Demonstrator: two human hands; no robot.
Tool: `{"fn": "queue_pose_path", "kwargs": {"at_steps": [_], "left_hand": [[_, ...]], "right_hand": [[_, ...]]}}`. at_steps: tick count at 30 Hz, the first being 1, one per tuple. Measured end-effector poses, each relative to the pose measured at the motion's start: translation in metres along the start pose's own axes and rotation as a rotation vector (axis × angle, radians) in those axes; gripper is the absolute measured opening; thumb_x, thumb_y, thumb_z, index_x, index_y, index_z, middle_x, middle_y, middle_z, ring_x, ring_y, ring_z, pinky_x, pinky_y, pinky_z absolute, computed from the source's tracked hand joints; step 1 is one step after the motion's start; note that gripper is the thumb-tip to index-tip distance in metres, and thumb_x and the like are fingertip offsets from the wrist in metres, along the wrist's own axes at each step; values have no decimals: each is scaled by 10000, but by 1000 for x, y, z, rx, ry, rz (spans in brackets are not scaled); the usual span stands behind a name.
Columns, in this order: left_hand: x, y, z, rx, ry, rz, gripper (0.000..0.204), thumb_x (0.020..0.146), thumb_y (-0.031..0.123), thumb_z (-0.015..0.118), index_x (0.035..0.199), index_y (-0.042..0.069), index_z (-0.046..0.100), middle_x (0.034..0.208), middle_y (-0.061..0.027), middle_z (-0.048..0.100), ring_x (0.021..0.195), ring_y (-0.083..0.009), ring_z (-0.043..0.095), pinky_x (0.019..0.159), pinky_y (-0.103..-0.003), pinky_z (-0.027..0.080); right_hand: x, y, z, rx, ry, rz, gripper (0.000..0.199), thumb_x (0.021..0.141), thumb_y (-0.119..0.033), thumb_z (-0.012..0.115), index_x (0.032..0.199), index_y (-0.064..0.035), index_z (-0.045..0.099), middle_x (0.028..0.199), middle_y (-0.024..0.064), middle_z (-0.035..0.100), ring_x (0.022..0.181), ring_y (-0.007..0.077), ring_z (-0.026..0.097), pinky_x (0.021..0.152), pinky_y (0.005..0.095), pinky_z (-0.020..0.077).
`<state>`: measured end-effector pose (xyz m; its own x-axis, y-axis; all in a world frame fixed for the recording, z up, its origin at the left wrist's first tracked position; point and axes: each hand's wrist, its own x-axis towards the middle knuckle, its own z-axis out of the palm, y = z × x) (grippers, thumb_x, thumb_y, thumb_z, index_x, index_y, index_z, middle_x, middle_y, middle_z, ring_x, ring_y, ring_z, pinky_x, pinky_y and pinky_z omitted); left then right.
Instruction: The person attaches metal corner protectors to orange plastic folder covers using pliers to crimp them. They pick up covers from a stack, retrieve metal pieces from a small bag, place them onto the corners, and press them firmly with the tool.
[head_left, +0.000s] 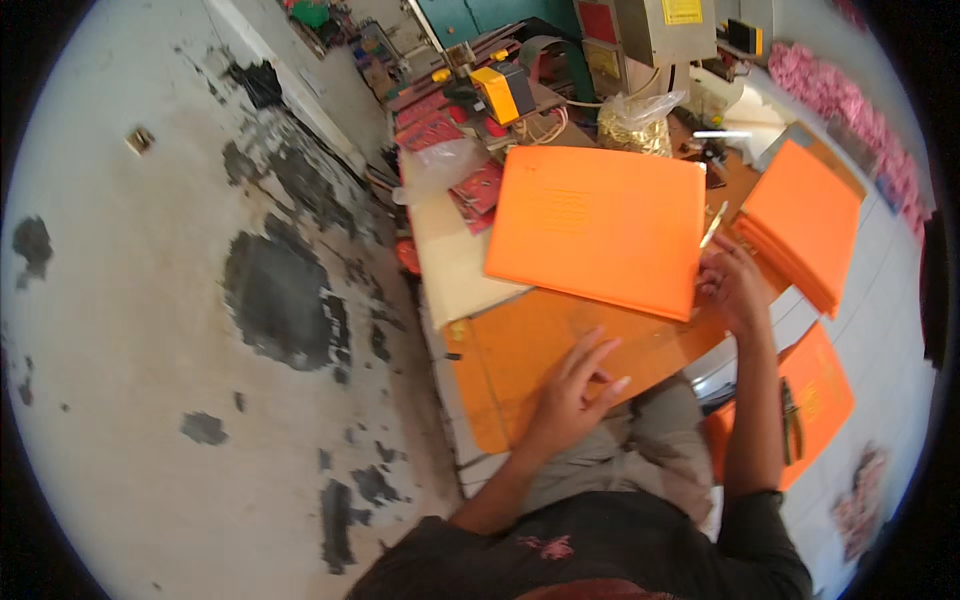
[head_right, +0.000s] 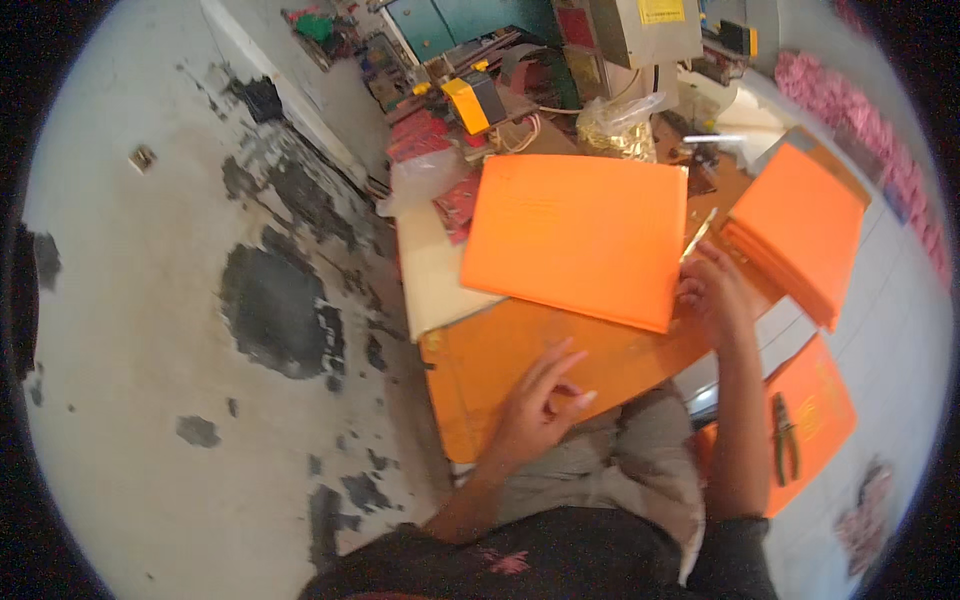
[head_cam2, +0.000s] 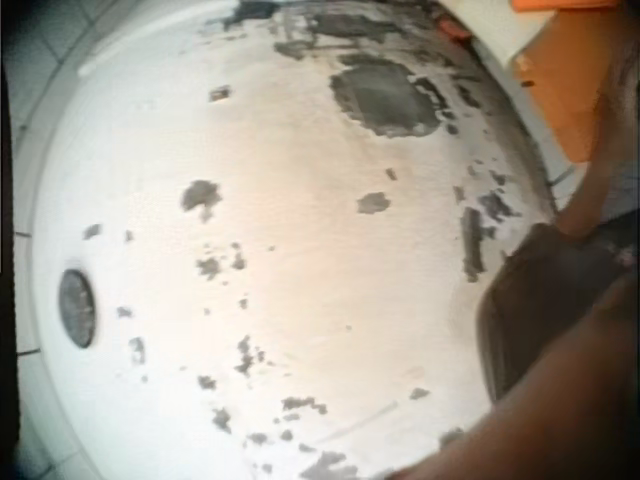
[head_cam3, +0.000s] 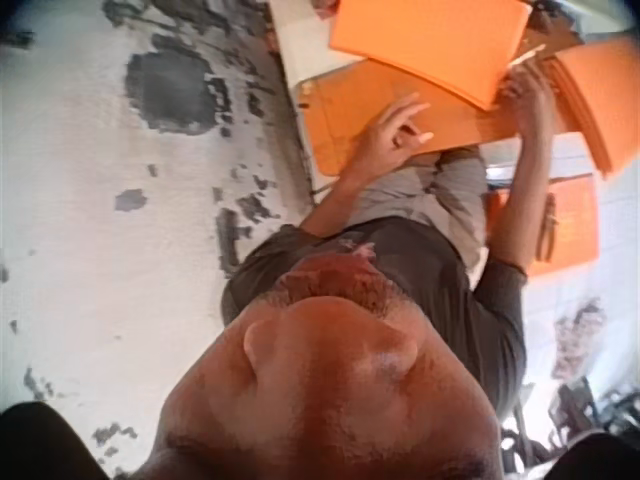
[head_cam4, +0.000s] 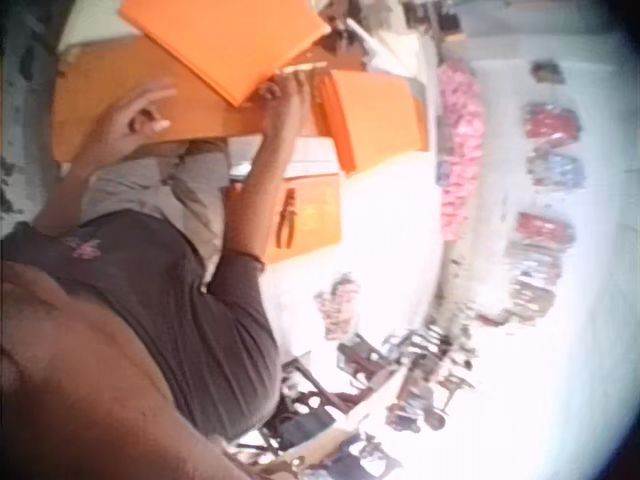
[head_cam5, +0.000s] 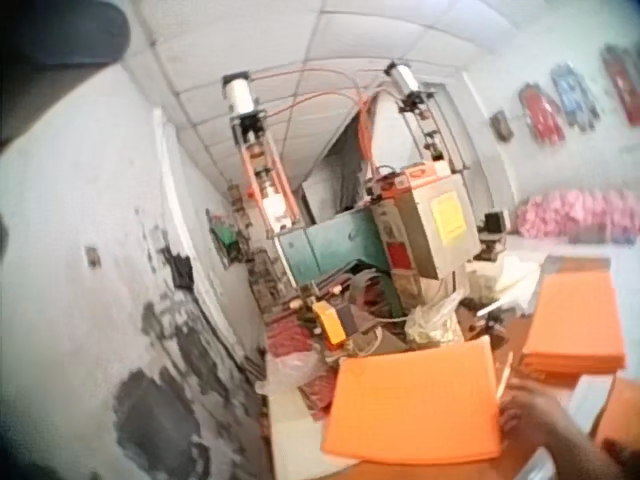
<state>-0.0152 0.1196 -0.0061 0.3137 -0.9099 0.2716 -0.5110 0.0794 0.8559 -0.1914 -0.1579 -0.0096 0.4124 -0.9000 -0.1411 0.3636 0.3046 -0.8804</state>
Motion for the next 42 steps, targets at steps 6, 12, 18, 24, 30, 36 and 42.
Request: {"fn": "queue_pose_path", "kwargs": {"at_steps": [6,12,18,24,30,36,42], "left_hand": [[-9,3,-4,-11,30,-29,572,1012,148,783,1535,40,579,1647,-199,503,1027,-145,745,727,-254,563],[-7,-1,-3,-5,84,-31,608,1010,138,782,1555,15,543,1621,-223,529,1019,-147,745,733,-266,567],[-4,1,3,-81,117,-44,635,1022,150,774,1586,29,509,1516,-173,615,948,-112,711,746,-252,550],[-11,-14,-1,-172,170,-182,647,1057,157,725,1627,24,451,1381,-129,625,960,-78,668,757,-245,525],[-5,-2,3,-324,225,-258,697,1075,125,702,1660,12,340,1423,-163,505,985,-139,656,808,-233,532],[-5,-5,4,-372,374,-172,733,1114,180,622,1721,111,218,1389,-158,566,1027,-185,701,719,-260,568],[-5,-9,-1,-684,560,-163,768,1120,210,605,1742,142,160,1471,-191,585,1255,-270,657,954,-397,594]], "right_hand": [[-9,4,31,33,33,14,615,1001,-129,665,1549,31,435,976,7,650,696,73,526,624,254,445],[-10,14,25,94,-80,129,313,990,-319,797,1134,-63,689,831,-53,566,653,41,458,571,259,355],[-32,3,51,20,-176,110,473,1004,-333,790,1303,13,670,1091,66,752,884,122,715,796,285,563],[-40,37,78,266,-238,132,547,1008,-178,755,1449,45,521,1351,162,688,1151,268,737,1018,409,606],[-46,54,78,339,-206,103,459,996,-24,710,1425,8,551,1315,147,709,1145,267,742,989,421,636],[-65,59,83,336,-196,118,471,992,14,693,1438,7,543,1353,150,703,1183,265,735,1017,423,628],[-90,56,84,396,-231,92,512,1002,18,679,1484,-10,506,1409,131,675,1258,248,702,1052,417,607]]}}
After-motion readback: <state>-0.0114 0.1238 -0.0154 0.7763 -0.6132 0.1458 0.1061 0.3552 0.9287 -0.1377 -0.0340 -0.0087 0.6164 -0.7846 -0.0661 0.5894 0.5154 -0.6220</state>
